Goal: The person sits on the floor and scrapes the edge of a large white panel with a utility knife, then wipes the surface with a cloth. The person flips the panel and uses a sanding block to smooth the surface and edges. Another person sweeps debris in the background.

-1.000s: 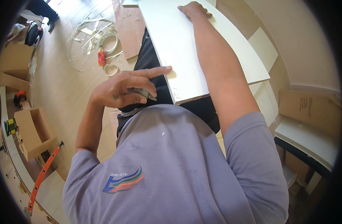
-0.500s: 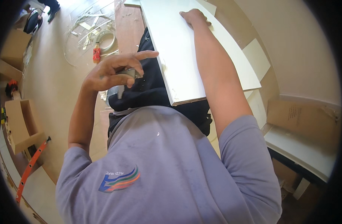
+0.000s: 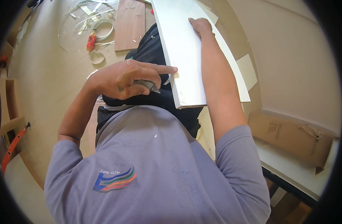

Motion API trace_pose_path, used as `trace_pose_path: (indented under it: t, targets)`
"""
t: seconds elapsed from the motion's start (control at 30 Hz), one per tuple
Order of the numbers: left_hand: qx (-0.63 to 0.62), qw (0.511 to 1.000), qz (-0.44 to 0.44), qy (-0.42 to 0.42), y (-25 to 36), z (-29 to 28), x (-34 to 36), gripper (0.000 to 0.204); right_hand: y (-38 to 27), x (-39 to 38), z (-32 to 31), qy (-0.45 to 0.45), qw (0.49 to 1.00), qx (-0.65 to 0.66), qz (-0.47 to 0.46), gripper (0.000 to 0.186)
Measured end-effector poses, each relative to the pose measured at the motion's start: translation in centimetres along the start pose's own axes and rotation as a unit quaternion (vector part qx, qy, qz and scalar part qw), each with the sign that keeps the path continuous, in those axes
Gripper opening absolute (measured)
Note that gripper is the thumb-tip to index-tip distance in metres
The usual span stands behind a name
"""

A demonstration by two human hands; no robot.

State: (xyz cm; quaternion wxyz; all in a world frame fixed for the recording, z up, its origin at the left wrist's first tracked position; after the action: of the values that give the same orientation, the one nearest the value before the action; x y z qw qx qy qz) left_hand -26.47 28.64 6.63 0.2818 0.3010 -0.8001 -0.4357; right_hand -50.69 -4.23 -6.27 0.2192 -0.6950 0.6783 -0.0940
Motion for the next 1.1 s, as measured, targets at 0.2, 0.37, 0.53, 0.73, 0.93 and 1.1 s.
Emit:
trace_pose_path:
  t: [0.2, 0.37, 0.53, 0.73, 0.93, 1.1]
  targets:
    - [0.161, 0.985, -0.051, -0.022, 3.0, 0.4, -0.2, 0.027, 0.5, 0.4, 0.1, -0.016, 1.000, 0.011, -0.013, 0.056]
    - [0.165, 0.985, -0.043, -0.009, 3.6, 0.7, -0.6, 0.023, 0.0, 0.0, -0.2, -0.014, 1.000, 0.005, 0.002, 0.056]
    - [0.131, 0.991, -0.031, -0.020, 3.6, 0.2, -0.3, 0.024, 1.2, 0.8, -0.3, 0.002, 1.000, -0.014, -0.022, 0.057]
    - [0.034, 0.999, -0.015, 0.008, 0.9, -1.2, -1.1, 0.023, -1.4, -1.0, -0.4, -0.046, 0.998, -0.036, -0.024, 0.059]
    - [0.026, 0.996, -0.057, 0.055, -2.3, -1.9, -1.5, 0.022, -0.3, -0.2, -0.1, -0.039, 0.985, -0.138, -0.095, 0.058]
    - [0.029, 0.993, -0.010, 0.113, -3.8, -1.1, 0.0, 0.024, -0.3, 0.3, 0.1, -0.049, 0.974, -0.183, -0.125, 0.059]
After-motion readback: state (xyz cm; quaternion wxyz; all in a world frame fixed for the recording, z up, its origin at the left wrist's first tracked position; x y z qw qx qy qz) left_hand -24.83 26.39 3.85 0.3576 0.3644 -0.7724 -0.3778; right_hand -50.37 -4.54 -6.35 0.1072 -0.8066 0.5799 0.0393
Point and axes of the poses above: each hand's wrist, its own x-axis towards the middle knuckle, its own z-axis out of the palm, y = z × x, the point moved 2 cm from there along x, towards the middle knuckle, and after that the axes turned 9 degrees about -z, right-handed, at the moved point
